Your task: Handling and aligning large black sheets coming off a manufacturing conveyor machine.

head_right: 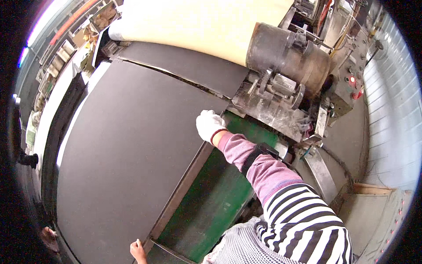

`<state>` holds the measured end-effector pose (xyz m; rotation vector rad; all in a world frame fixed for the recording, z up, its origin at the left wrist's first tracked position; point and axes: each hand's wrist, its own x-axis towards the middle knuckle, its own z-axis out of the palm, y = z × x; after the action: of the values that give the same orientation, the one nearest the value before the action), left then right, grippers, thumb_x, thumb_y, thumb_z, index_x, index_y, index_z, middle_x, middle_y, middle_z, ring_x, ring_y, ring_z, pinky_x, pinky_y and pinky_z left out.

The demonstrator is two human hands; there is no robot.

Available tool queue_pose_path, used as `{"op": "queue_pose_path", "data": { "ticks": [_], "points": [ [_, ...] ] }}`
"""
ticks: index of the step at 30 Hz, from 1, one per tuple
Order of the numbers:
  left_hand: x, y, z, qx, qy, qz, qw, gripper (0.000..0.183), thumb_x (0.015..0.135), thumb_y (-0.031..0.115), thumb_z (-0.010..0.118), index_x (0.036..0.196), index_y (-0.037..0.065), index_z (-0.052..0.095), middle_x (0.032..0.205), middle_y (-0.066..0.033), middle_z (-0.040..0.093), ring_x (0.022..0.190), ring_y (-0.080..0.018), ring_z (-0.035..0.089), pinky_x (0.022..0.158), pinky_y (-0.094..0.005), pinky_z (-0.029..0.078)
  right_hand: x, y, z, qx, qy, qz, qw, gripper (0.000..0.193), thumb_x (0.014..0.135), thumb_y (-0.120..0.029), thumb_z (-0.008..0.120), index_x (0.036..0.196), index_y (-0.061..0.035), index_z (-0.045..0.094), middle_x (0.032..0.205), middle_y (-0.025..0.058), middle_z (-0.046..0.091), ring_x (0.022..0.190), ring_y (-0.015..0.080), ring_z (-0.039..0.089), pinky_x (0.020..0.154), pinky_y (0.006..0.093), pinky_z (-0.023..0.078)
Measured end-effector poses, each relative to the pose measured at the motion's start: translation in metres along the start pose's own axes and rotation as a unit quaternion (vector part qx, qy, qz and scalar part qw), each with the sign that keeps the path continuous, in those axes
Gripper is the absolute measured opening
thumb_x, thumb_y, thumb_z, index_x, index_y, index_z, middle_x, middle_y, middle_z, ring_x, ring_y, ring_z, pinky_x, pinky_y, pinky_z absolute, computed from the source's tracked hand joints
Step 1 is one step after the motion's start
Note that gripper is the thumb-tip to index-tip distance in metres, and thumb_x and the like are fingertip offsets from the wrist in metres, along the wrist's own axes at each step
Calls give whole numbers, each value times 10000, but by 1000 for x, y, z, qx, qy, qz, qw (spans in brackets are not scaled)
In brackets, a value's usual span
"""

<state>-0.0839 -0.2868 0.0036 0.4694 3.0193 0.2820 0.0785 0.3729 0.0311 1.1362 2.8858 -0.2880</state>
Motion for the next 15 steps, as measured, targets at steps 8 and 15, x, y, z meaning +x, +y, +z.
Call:
{"op": "queue_pose_path", "data": {
  "ticks": [8,15],
  "points": [
    [3,139,6,10,-52,190,980,344,1028,314,563,1004,24,749,1016,-168,732,971,-352,665,881,-438,525,55,99,-17,8,47,84,995,235,945,-151,525,1101,-69,680,1155,166,634,1116,342,640,896,480,569],
    [17,241,42,-66,-66,165,982,378,921,351,707,1048,-3,738,1048,-161,685,1006,-345,637,904,-439,510,59,92,-27,78,35,51,995,298,958,-184,502,1149,-92,711,1154,134,712,1101,329,681,916,448,560]
  ]
}}
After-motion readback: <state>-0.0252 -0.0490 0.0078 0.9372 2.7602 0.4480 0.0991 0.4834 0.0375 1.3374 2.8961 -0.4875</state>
